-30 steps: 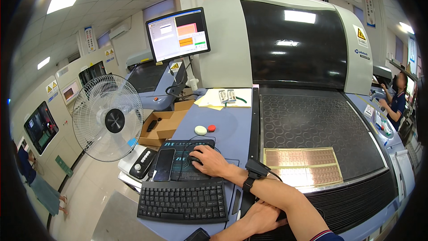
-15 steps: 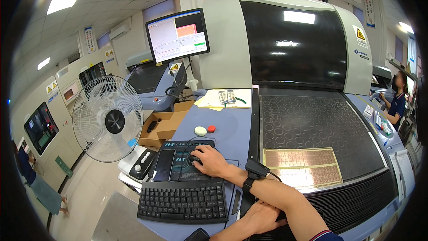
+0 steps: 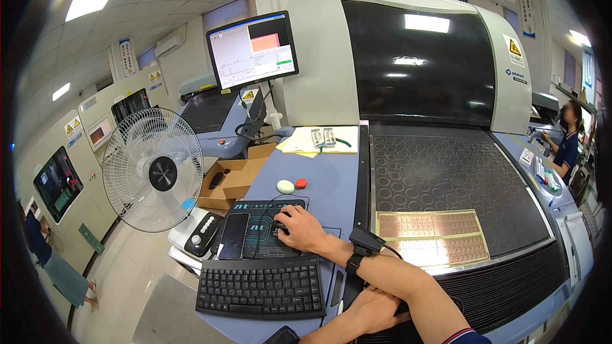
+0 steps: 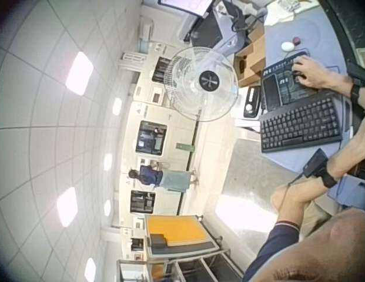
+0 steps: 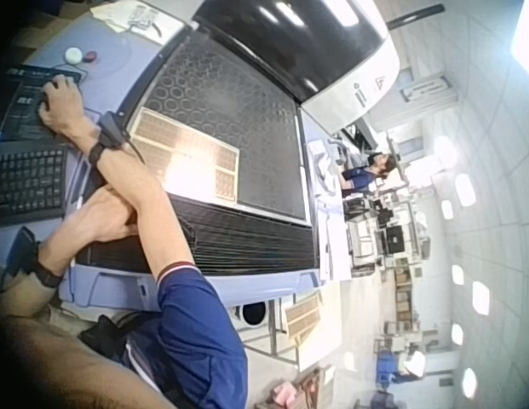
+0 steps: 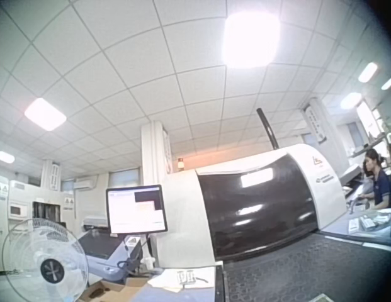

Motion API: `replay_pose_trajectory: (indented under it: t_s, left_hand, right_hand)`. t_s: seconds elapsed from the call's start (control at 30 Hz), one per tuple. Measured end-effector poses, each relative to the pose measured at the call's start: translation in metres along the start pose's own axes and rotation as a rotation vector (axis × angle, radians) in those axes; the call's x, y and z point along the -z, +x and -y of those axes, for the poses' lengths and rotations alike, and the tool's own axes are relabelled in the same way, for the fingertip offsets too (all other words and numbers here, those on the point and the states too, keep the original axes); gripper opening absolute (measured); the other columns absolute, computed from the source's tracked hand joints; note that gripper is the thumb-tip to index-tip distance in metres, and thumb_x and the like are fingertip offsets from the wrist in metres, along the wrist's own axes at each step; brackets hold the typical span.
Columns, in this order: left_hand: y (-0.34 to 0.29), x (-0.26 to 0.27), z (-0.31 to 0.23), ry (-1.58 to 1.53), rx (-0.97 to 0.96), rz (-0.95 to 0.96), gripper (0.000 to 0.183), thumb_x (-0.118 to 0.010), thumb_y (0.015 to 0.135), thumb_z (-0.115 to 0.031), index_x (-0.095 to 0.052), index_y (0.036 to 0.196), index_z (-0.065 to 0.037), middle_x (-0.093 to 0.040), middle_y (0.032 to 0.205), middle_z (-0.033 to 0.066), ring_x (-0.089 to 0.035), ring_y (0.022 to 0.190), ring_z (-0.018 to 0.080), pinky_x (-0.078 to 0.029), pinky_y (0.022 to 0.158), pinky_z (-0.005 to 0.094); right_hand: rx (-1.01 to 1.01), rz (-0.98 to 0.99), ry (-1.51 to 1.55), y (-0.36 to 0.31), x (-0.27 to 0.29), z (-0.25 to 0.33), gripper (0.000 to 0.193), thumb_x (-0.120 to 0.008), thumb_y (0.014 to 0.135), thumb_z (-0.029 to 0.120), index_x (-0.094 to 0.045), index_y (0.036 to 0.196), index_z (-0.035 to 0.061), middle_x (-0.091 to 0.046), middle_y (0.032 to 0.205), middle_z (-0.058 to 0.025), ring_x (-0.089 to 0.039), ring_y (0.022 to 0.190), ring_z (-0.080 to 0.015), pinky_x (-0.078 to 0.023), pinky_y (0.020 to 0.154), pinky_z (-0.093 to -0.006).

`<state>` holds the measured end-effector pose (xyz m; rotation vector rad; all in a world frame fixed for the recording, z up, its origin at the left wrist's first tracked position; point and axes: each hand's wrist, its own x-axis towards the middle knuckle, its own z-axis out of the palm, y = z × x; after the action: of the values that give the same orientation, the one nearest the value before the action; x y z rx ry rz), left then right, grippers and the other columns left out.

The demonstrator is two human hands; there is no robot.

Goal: Operating an automated optical inspection (AOI) machine to check circuit board panels, using a pen to mark or point at specific areas.

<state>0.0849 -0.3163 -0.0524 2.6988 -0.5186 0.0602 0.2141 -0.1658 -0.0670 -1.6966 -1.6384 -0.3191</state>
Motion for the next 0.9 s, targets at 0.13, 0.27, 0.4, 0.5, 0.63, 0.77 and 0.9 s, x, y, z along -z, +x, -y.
replay_pose_trajectory:
  t_s: [0.13,0.27,0.4,0.5,0.63,0.77,0.9]
  left_hand:
    - [0.001,0.000,0.000,-0.013,0.017,0.023,0.071,-0.057,0.101,-0.053,-0.055,0.137,0.009,-0.058,0.140,0.0300,-0.050,0.138,0.0427,-0.034,0.120,0.0494]
    - [0.001,0.003,-0.001,-0.007,0.012,0.037,0.072,-0.057,0.101,-0.052,-0.054,0.138,0.009,-0.056,0.142,0.0301,-0.049,0.138,0.0428,-0.034,0.120,0.0493]
    - [0.001,0.002,0.000,0.003,0.006,0.038,0.073,-0.058,0.101,-0.053,-0.053,0.140,0.009,-0.055,0.143,0.0302,-0.048,0.139,0.0431,-0.034,0.121,0.0493]
    - [0.001,0.003,-0.001,-0.009,0.005,0.017,0.073,-0.057,0.101,-0.053,-0.052,0.140,0.009,-0.055,0.143,0.0303,-0.048,0.139,0.0434,-0.034,0.121,0.0493]
    - [0.000,0.007,-0.002,-0.024,0.007,0.033,0.073,-0.057,0.101,-0.053,-0.053,0.140,0.009,-0.055,0.143,0.0304,-0.048,0.139,0.0435,-0.034,0.121,0.0493]
    - [0.001,0.009,-0.003,-0.020,0.007,0.036,0.072,-0.056,0.102,-0.053,-0.054,0.139,0.009,-0.055,0.143,0.0300,-0.048,0.139,0.0431,-0.034,0.121,0.0492]
    - [0.000,0.005,-0.002,-0.011,0.001,0.020,0.071,-0.056,0.102,-0.053,-0.054,0.138,0.009,-0.056,0.142,0.0297,-0.049,0.139,0.0428,-0.033,0.121,0.0491]
  right_hand:
    - [0.011,-0.011,0.008,0.000,-0.001,-0.001,0.031,-0.072,0.088,0.020,-0.070,0.117,0.0085,-0.064,0.121,-0.0119,-0.062,0.112,-0.0336,-0.054,0.097,-0.0436]
    - [0.004,-0.009,0.005,0.000,0.000,0.000,0.031,-0.072,0.088,0.020,-0.070,0.117,0.0082,-0.064,0.121,-0.0120,-0.062,0.112,-0.0336,-0.053,0.098,-0.0434]
    - [0.000,0.001,0.000,0.000,-0.001,-0.001,0.032,-0.072,0.089,0.020,-0.070,0.118,0.0081,-0.064,0.122,-0.0121,-0.062,0.113,-0.0335,-0.053,0.098,-0.0433]
    - [0.000,0.003,0.012,0.000,-0.001,-0.001,0.032,-0.072,0.089,0.021,-0.069,0.119,0.0080,-0.064,0.123,-0.0121,-0.062,0.113,-0.0335,-0.053,0.098,-0.0433]
    - [0.006,0.007,0.015,0.000,-0.001,-0.001,0.032,-0.072,0.090,0.021,-0.069,0.120,0.0079,-0.064,0.125,-0.0125,-0.061,0.115,-0.0335,-0.053,0.098,-0.0434]
    - [0.007,0.012,0.018,0.000,-0.002,-0.002,0.032,-0.072,0.091,0.021,-0.069,0.120,0.0073,-0.063,0.126,-0.0135,-0.061,0.116,-0.0341,-0.053,0.099,-0.0434]
    - [0.023,0.008,0.013,0.000,-0.002,-0.002,0.031,-0.072,0.092,0.021,-0.070,0.119,0.0067,-0.063,0.126,-0.0142,-0.061,0.116,-0.0345,-0.052,0.100,-0.0433]
